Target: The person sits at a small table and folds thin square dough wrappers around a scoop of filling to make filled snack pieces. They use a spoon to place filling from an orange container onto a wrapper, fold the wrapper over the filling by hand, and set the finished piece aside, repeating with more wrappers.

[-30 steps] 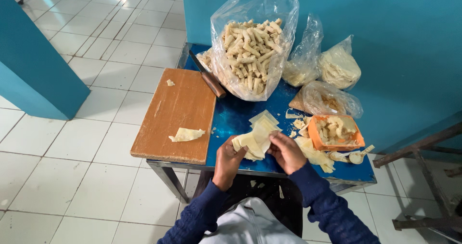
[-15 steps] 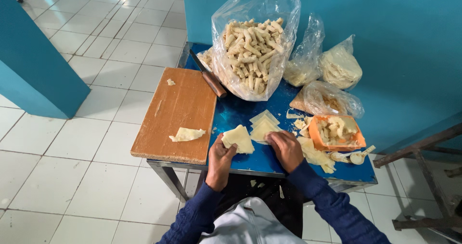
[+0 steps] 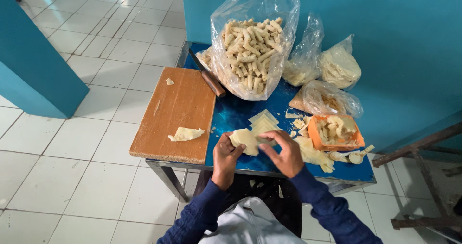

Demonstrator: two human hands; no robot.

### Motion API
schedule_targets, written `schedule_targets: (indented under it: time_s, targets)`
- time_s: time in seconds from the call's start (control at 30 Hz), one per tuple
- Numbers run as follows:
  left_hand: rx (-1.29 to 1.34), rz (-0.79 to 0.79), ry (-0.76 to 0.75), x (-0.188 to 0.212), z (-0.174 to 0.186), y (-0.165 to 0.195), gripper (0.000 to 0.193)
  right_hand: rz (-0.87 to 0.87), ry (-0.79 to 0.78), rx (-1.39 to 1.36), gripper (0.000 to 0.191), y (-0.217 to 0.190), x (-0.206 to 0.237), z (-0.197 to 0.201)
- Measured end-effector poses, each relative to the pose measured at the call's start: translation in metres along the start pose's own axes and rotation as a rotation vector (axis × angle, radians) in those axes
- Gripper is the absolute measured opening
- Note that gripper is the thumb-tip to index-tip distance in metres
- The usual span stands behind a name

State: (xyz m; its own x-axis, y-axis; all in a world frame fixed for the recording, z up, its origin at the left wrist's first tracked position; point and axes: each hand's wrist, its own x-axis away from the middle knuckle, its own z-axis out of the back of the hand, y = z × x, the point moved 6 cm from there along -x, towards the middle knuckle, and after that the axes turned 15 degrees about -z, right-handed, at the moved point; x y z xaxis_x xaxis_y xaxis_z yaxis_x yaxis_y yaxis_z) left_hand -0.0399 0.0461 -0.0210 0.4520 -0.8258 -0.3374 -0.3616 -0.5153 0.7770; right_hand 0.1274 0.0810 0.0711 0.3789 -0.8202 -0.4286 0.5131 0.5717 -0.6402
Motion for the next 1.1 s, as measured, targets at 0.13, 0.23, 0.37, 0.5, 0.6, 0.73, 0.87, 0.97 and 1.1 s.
schedule_targets:
  time_s: [0.13, 0.23, 0.37, 0.5, 0.6, 0.73, 0.87, 0.97, 1.1]
  targets:
    - [0.059, 0.001, 0.008, 0.004, -0.005, -0.002, 0.033, -0.075, 0.002, -0.095, 0.028, -0.017, 0.003, -0.019]
    - [0.007, 0.016, -0.003, 0.003, -0.003, 0.001, 0.029, -0.112, 0.048, -0.102, 0.017, -0.004, 0.006, -0.026]
    - [0.04, 0.019, -0.019, 0.005, -0.005, 0.005, 0.027, -0.516, -0.14, -0.355, 0.01, 0.061, 0.009, -0.043]
    - [0.074, 0.048, -0.036, 0.003, -0.005, 0.009, 0.026, -0.785, -0.276, -1.2, 0.006, 0.114, 0.004, -0.055]
    - [0.103, 0.06, -0.036, 0.003, 0.0, 0.016, 0.026, -0.877, -0.249, -1.307, 0.009, 0.137, -0.004, -0.047]
    - [0.091, 0.072, -0.014, 0.003, 0.008, 0.031, 0.026, -0.702, -0.09, -1.035, 0.011, 0.14, -0.02, -0.016]
    - [0.194, 0.083, 0.079, 0.001, 0.016, 0.048, 0.025, -0.247, 0.154, -0.068, 0.012, 0.097, -0.022, 0.006]
    - [0.28, 0.035, 0.159, -0.005, 0.027, 0.068, 0.027, 0.289, 0.126, 0.403, 0.013, 0.049, -0.006, -0.017]
    - [0.105, -0.105, 0.2, -0.017, 0.054, 0.103, 0.024, 0.263, 0.085, 0.341, 0.015, 0.031, 0.014, -0.021]
